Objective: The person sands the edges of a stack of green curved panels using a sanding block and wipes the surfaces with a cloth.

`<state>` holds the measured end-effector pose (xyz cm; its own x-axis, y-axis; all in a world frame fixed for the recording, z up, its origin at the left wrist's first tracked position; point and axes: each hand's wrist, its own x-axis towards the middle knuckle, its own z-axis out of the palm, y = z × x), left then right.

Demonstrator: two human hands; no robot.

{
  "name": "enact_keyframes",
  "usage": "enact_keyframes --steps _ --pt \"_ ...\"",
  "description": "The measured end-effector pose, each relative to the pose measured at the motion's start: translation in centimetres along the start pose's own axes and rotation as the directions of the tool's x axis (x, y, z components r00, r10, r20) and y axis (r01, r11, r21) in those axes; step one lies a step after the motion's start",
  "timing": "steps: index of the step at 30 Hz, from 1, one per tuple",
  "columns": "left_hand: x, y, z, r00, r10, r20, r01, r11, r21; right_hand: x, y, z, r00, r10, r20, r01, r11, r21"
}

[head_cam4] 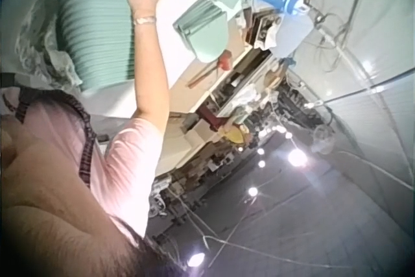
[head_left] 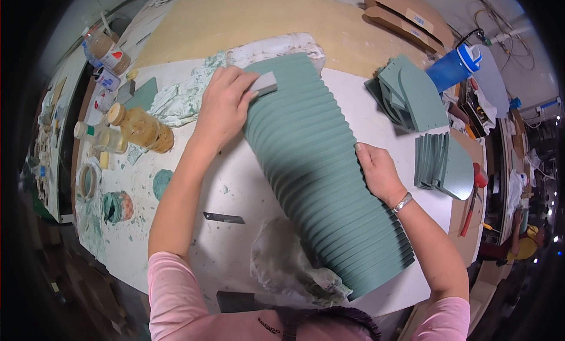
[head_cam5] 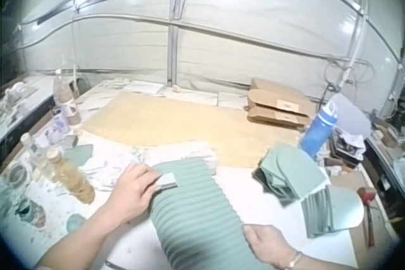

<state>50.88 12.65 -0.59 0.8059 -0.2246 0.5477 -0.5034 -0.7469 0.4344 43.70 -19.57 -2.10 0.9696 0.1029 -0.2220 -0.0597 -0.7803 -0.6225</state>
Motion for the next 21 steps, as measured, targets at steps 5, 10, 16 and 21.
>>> enact_keyframes --steps 5,10,16,21 --pt "3.4 0.5 3.1 0.995 0.083 0.048 -0.085 0.996 0.025 0.0 -0.7 0.0 1.000 -0.025 0.002 0.025 1.000 0.006" --pt "4.1 0.5 2.5 0.972 0.186 0.143 -0.199 0.977 0.077 0.0 -0.3 -0.1 1.000 -0.031 0.001 0.031 0.999 0.018" --pt "2.1 -0.8 -0.5 0.976 0.105 0.191 -0.120 0.991 0.065 0.0 -0.2 -0.3 1.000 -0.023 0.009 0.023 1.000 -0.018" --pt "5.5 0.5 3.7 0.962 0.209 0.176 -0.218 0.975 0.036 -0.1 -0.6 -0.2 1.000 -0.024 0.011 0.024 0.999 -0.024"
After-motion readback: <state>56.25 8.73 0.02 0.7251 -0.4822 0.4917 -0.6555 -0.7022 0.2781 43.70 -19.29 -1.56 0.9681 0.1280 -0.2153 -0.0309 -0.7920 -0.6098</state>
